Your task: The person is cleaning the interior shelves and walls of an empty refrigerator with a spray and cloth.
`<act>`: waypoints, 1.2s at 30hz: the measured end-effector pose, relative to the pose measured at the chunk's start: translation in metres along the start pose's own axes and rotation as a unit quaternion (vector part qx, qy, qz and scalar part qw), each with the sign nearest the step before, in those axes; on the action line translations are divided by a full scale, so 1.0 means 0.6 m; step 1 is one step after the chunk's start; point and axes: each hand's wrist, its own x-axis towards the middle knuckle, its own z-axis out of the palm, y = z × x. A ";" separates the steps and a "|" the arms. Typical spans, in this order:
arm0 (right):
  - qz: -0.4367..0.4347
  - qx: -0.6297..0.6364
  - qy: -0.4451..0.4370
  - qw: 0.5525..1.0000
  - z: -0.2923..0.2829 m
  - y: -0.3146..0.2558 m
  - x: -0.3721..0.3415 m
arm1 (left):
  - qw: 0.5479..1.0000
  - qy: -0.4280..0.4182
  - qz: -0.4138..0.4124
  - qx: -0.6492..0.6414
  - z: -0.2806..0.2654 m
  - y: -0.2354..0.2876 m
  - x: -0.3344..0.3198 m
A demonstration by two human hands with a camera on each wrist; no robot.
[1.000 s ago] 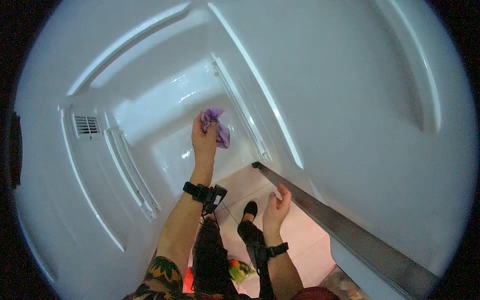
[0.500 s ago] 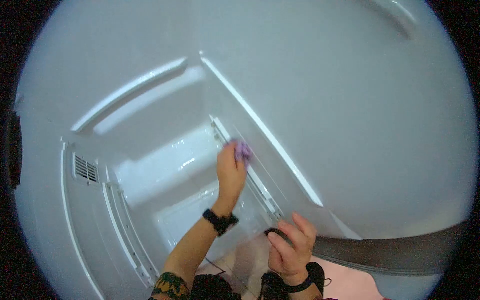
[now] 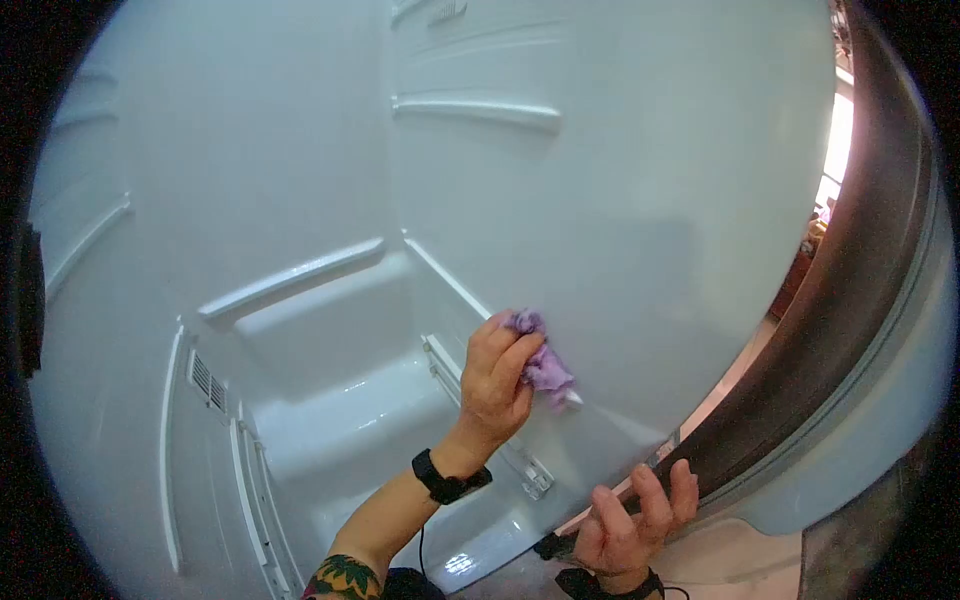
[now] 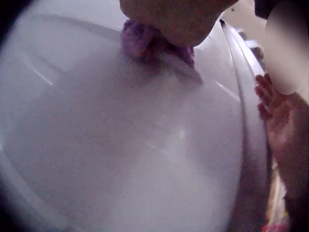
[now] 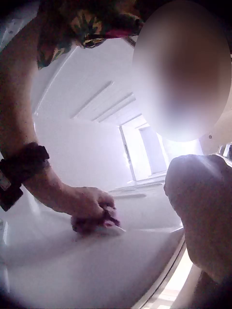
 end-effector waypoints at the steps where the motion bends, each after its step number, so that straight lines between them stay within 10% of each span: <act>1: 0.004 0.001 0.004 1.000 0.001 0.003 0.002 | 1.000 0.007 -0.009 0.028 0.002 -0.025 -0.004; 4: -0.023 -0.010 -0.021 0.999 -0.001 0.006 -0.002 | 0.939 0.012 -0.336 -0.067 -0.026 -0.157 0.001; 6: -0.033 -0.014 -0.032 0.999 0.008 0.010 0.001 | 0.929 0.044 -0.367 -0.031 -0.061 -0.173 0.037; 12: 0.061 0.034 0.022 0.997 0.051 0.013 0.068 | 0.933 0.202 -0.258 -0.151 -0.073 -0.150 0.235; 14: 0.070 0.024 0.034 0.997 0.077 0.020 0.069 | 0.938 0.177 -0.243 -0.170 -0.050 -0.255 0.283; 20: 0.109 0.005 0.037 0.993 0.098 0.025 0.048 | 0.940 0.129 -0.304 -0.083 -0.001 -0.179 0.326; 27: 0.100 -0.037 0.044 0.993 0.093 0.018 0.054 | 0.993 0.115 0.031 -0.024 0.015 -0.069 0.230; 31: 0.118 -0.057 0.042 0.991 0.100 0.024 0.038 | 0.972 0.150 -0.179 0.024 0.006 -0.183 0.278; 36: 0.016 -0.163 0.037 0.986 0.102 0.024 0.060 | 0.968 0.146 -0.174 0.103 -0.022 -0.322 0.324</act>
